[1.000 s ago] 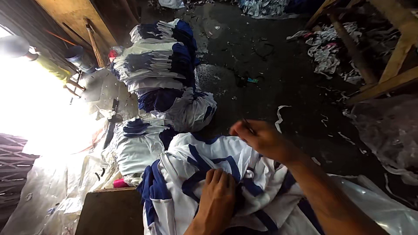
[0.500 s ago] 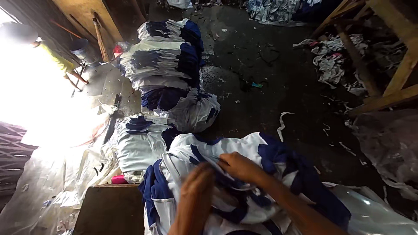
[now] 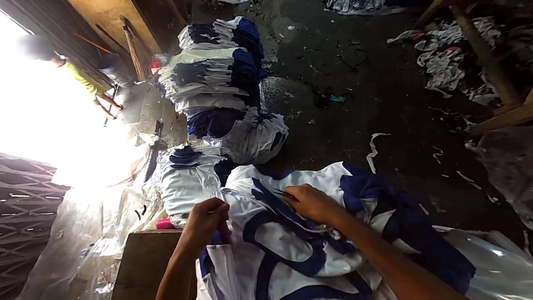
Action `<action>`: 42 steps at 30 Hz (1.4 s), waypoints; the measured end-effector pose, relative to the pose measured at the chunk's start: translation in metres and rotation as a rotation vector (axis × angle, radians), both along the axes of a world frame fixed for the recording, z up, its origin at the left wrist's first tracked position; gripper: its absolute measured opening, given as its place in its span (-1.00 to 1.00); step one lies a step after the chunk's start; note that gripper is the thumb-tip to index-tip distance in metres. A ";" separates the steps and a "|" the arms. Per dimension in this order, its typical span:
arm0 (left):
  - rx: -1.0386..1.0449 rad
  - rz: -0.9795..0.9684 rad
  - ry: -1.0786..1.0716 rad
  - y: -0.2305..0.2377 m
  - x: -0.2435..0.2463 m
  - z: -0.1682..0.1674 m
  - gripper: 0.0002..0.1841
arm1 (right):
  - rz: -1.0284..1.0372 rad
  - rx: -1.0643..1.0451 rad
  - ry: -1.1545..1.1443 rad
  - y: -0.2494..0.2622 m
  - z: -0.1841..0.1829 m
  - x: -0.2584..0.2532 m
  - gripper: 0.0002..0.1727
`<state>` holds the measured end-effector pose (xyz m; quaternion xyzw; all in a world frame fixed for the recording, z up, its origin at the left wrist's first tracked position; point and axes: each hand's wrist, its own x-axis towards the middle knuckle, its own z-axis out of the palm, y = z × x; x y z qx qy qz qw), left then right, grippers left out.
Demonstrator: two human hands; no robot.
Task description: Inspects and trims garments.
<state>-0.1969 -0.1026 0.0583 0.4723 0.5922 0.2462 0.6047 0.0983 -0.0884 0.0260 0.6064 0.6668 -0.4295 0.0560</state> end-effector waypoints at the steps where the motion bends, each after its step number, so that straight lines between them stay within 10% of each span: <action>1: 0.019 -0.001 0.033 -0.002 0.003 -0.002 -0.83 | -0.025 0.044 0.047 0.000 -0.002 0.000 -0.66; 10: 0.335 -0.253 0.443 -0.020 0.029 -0.019 -0.78 | 0.055 0.307 0.675 -0.005 0.006 -0.013 -0.63; 21: 0.170 -0.406 0.524 -0.008 0.033 0.006 -0.73 | 0.328 -0.064 0.255 0.012 0.023 -0.047 -0.62; 31: 0.318 0.123 0.211 0.042 -0.030 0.022 -0.77 | 0.248 -0.124 0.484 0.000 0.014 -0.024 -0.54; 34: 0.490 0.310 0.469 0.070 -0.060 0.019 -0.65 | 0.218 -0.138 0.506 0.002 0.011 -0.024 -0.55; 37: 0.361 0.108 0.862 0.081 -0.043 0.017 -0.24 | 0.210 -0.150 0.518 0.003 0.012 -0.024 -0.55; 42: 0.424 -0.356 0.529 0.060 0.045 -0.021 -0.49 | 0.179 -0.176 0.514 0.002 0.019 -0.025 -0.50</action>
